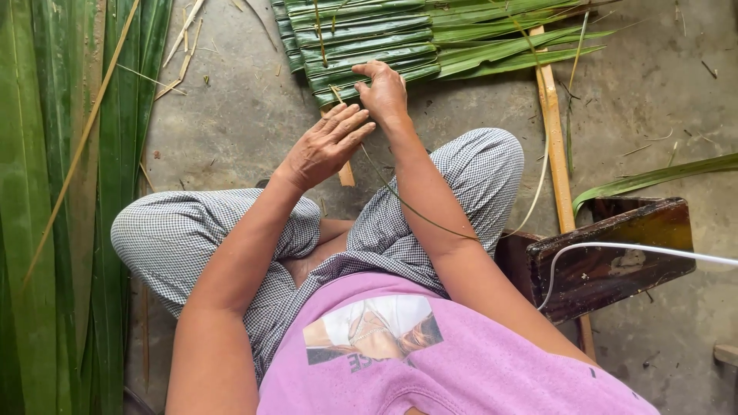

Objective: Weaving and stitching palm leaves onto a wooden frame to create a thatched panel.

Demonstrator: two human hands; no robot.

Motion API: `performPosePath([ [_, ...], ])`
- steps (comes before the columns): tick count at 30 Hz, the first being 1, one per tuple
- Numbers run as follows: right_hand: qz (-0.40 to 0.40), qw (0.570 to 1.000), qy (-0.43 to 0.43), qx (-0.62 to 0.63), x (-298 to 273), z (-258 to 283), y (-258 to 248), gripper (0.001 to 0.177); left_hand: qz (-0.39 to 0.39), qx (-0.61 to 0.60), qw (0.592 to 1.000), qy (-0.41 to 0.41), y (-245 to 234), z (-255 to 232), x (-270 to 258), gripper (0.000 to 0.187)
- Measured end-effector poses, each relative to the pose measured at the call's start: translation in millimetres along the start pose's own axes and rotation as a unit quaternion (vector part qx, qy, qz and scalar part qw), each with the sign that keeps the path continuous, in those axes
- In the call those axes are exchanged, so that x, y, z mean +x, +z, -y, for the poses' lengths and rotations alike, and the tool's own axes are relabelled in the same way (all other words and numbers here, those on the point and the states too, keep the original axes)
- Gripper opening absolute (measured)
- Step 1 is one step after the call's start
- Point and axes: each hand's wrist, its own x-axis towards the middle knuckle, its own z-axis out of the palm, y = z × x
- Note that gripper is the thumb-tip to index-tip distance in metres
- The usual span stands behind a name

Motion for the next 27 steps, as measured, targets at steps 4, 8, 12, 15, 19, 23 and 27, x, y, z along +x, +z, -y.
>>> performPosePath([
  [4,0.020,1.000,0.014,-0.017,-1.5,5.6,-3.0,0.030,0.009,0.003,1.000,0.013,0.4,-1.2,-2.0,0.040],
  [8,0.013,1.000,-0.002,-0.002,-6.2,15.4,-12.9,0.027,0.023,0.007,1.000,0.014,4.7,-0.8,-4.3,0.046],
  [12,0.003,0.999,0.014,0.030,-6.2,21.5,-19.4,0.027,0.026,-0.061,0.998,-0.016,-4.6,-1.7,0.1,0.053],
  [15,-0.020,0.998,0.000,0.056,-3.5,17.1,-15.7,0.027,0.001,-0.108,0.993,-0.045,-16.9,2.2,3.0,0.065],
  [19,-0.014,0.998,-0.017,0.057,-0.1,20.3,-13.4,0.030,-0.174,-0.085,0.965,-0.178,-6.5,33.3,10.6,0.043],
  [23,0.002,0.999,-0.034,0.039,5.2,10.6,6.0,0.037,-0.164,-0.059,0.944,-0.279,28.9,105.0,24.0,0.018],
  [27,0.075,0.993,-0.044,-0.076,9.7,-3.5,25.4,0.045,-0.104,-0.133,0.928,-0.331,75.4,161.0,30.3,0.020],
])
